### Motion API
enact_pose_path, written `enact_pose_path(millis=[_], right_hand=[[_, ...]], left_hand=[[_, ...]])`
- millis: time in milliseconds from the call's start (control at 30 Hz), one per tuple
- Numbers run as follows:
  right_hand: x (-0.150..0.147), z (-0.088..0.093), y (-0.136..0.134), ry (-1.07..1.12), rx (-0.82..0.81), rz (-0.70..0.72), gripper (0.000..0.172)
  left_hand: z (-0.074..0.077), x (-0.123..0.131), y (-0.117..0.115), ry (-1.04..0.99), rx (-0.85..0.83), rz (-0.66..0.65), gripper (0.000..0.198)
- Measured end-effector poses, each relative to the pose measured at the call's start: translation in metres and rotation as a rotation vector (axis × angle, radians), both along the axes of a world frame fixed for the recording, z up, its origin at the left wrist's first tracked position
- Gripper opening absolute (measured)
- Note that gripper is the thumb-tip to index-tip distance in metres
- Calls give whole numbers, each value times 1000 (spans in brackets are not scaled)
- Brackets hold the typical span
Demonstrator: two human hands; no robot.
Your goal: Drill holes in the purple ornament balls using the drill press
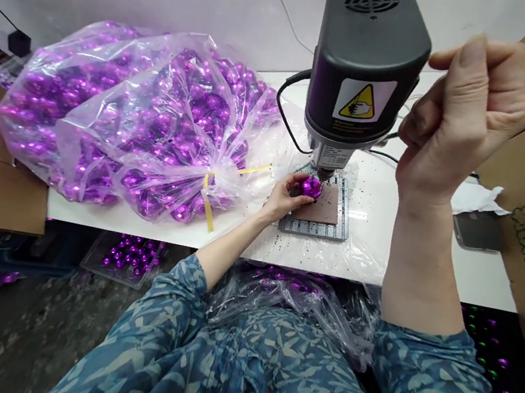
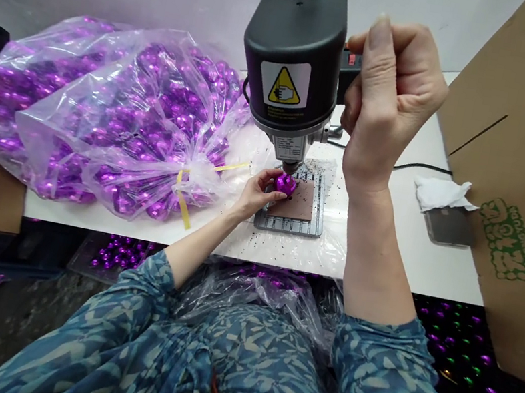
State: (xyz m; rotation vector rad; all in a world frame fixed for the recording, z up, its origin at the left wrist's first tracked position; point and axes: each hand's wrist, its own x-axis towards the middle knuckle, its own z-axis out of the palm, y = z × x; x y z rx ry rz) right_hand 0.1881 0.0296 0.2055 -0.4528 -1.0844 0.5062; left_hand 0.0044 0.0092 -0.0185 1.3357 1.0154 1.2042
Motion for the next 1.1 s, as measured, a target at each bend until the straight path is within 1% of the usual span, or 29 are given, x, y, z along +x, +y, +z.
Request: enact_pose_path(millis=[133, 267, 333, 433, 567, 700, 800, 933, 1100], right_hand=[[0, 1, -5, -11, -30, -12, 71], [-3, 4, -8, 20, -32, -19, 71], [-5, 5, -6, 35, -21, -31, 74], [-7, 5, -3, 52, -6, -46, 79], [-7, 4, -1, 56, -5, -49, 76], [-7, 5, -3, 57, -2, -56, 75], [-7, 4, -5, 50, 14, -72, 74], [-5, -5, -9, 28, 48, -117, 69], [-4, -28, -23, 14, 109, -156, 49]], left_hand=[[-3, 1, 0, 78, 64, -33, 70], [3, 7, -9, 102, 73, -50, 70], [7, 12, -15, 78, 60, -47, 68], [12, 22, -21, 35, 18, -7, 65], [13, 31, -24, -21, -30, 38, 61], [14, 34, -29, -132, -52, 35, 67], [18, 35, -32, -158, -78, 31, 62], [21, 35, -33, -143, -64, 26, 60], [20, 35, -33, -130, -62, 47, 59]])
